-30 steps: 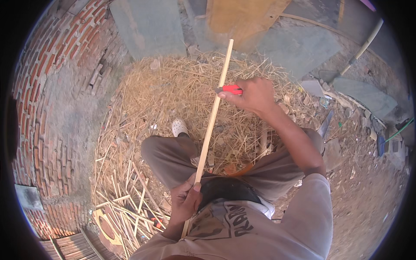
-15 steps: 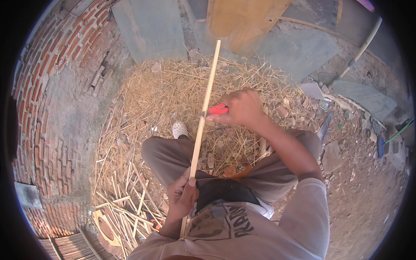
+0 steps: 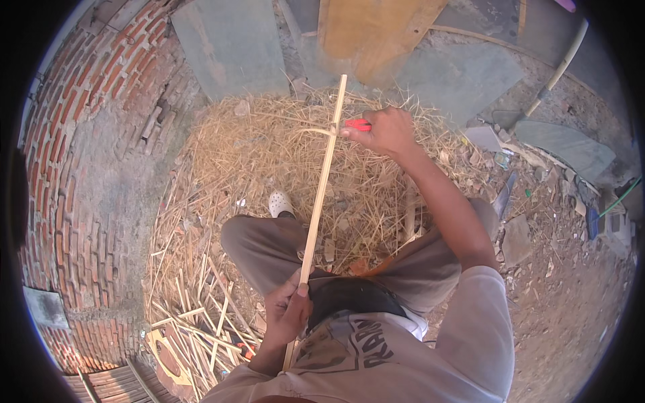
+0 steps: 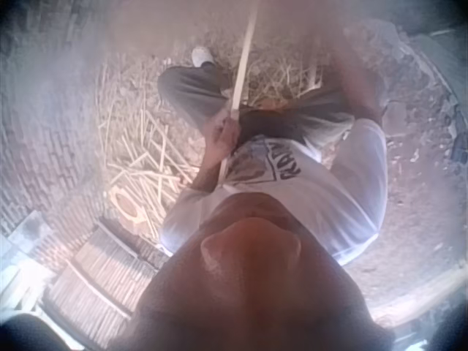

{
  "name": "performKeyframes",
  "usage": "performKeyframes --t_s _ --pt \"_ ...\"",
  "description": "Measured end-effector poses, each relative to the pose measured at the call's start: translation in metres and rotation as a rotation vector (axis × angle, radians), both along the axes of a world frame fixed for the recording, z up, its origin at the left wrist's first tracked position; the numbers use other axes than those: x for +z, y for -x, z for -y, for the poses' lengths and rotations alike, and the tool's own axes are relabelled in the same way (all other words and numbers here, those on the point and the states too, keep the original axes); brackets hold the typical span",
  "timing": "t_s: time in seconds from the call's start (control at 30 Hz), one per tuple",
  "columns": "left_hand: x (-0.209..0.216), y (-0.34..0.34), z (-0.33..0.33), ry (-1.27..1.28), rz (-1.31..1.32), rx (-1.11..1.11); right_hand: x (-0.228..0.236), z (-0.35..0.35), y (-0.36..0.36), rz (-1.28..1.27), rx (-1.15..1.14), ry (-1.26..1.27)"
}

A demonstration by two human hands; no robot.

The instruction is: The person sits cross-legged on the ground and uses a red utility knife to peel the outer layer off a long bamboo stick. They hold the stick with their left hand and scrape the knife along its length with their right hand, removing thin strips of material.

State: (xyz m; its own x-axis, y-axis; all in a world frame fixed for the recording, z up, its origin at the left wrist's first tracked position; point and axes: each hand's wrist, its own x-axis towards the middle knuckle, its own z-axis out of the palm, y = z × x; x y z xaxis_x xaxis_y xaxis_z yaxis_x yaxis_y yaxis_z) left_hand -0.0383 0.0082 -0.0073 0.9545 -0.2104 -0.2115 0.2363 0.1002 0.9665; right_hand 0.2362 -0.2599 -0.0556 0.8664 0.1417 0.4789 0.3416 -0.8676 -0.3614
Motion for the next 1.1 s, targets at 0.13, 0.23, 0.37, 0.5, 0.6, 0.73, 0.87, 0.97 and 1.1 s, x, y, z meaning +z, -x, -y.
performKeyframes --t_s 0.13,0.23,0.37,0.5,0.6,0.73,0.87,0.97,1.1 --pt "0.001 0.005 -0.004 -0.017 -0.049 -0.015 -0.001 0.011 -0.011 0.002 -0.038 0.050" --pt "0.002 0.005 -0.003 0.064 -0.079 -0.010 -0.001 0.017 -0.019 0.021 -0.060 0.030" --pt "0.003 0.005 -0.004 -0.008 -0.059 -0.049 0.002 0.027 -0.028 -0.002 -0.119 0.028" --pt "0.000 0.008 -0.003 0.005 -0.049 -0.063 0.002 0.038 -0.038 -0.064 -0.242 0.031" --pt "-0.003 0.012 -0.004 -0.003 -0.053 -0.057 0.002 0.047 -0.044 -0.113 -0.254 0.046" --pt "0.008 0.012 -0.004 -0.012 -0.148 -0.122 -0.001 0.064 -0.054 -0.218 -0.384 -0.063" --pt "-0.002 0.035 -0.004 -0.070 -0.068 -0.083 -0.017 0.122 -0.068 -0.446 -0.634 -0.241" --pt "-0.002 0.015 -0.024 -0.110 -0.082 0.124 -0.009 0.073 -0.047 -0.480 -0.441 -0.164" --pt "-0.007 -0.005 -0.015 -0.094 -0.089 0.112 0.004 -0.018 0.039 -0.383 0.036 -0.035"
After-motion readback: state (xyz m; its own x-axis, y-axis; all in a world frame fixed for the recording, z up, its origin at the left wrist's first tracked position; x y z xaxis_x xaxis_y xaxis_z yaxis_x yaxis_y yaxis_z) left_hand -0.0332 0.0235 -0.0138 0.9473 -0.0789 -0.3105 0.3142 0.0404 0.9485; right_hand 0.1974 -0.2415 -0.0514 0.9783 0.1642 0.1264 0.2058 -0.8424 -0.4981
